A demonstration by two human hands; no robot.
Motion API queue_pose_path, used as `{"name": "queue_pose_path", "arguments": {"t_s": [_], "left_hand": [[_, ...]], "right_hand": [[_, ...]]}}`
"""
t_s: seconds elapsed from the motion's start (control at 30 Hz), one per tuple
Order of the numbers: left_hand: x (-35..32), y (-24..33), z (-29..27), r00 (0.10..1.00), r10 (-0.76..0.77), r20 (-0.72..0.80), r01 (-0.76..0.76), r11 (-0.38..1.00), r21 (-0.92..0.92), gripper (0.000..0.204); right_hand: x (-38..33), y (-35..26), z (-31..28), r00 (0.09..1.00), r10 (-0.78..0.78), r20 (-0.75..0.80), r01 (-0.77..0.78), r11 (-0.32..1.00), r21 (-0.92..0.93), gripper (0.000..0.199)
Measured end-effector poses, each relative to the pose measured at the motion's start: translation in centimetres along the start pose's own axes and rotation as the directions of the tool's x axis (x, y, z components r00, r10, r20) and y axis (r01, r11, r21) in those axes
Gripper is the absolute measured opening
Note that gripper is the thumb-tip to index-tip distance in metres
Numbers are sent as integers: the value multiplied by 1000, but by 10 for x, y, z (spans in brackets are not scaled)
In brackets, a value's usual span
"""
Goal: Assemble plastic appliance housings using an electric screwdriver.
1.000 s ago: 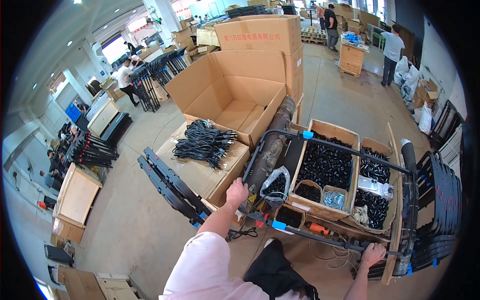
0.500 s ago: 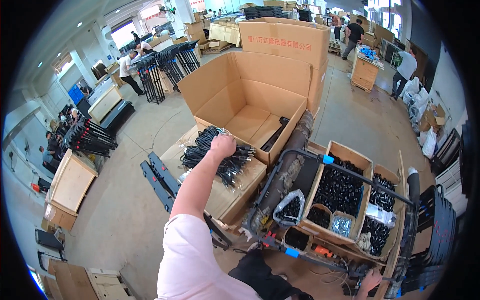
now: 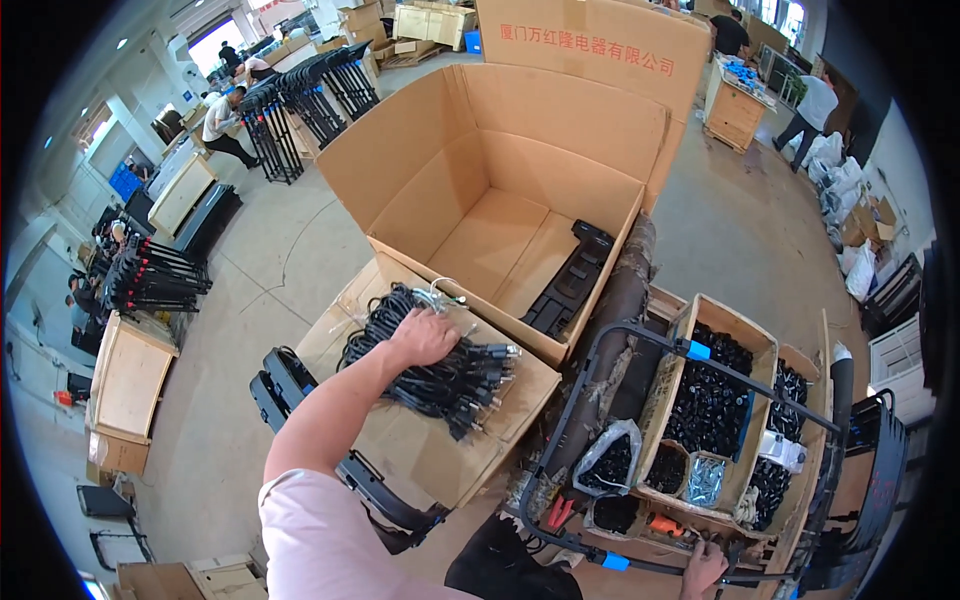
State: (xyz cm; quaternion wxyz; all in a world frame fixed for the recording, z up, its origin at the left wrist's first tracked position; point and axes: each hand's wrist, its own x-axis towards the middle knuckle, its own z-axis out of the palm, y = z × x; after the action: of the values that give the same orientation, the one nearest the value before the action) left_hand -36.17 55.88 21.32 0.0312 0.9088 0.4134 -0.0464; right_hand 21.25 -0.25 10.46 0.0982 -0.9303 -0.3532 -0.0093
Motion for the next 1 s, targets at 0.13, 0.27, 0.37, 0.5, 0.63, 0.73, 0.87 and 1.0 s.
{"name": "queue_pose_path", "arguments": {"t_s": [0.13,0.27,0.37,0.5,0.63,0.73,0.87,1.0], "left_hand": [[-3,-13,-27,953,-82,291,113,990,-90,39],[107,15,-85,950,-217,223,248,961,-121,46],[216,45,-46,953,-257,160,300,870,-392,50],[310,45,86,832,-180,525,281,953,-118,65],[345,55,139,794,-227,564,338,936,-98,63],[354,74,152,758,-403,513,565,799,-206,39],[358,67,158,706,-457,542,637,743,-204,34],[366,70,189,704,-376,603,530,843,-94,34]], "right_hand": [[4,-43,-26,996,-5,88,6,1000,-2,26],[-1,-28,-30,987,63,146,-53,996,-77,45],[-5,-19,-16,980,142,139,-120,980,-158,46],[-5,-5,4,985,98,140,-86,992,-91,45],[-7,-3,6,982,130,137,-107,980,-166,41],[-10,0,0,938,294,182,-260,947,-189,41],[-8,-10,-11,971,197,138,-186,978,-92,37],[3,-23,-5,987,145,66,-143,989,-31,21]]}}
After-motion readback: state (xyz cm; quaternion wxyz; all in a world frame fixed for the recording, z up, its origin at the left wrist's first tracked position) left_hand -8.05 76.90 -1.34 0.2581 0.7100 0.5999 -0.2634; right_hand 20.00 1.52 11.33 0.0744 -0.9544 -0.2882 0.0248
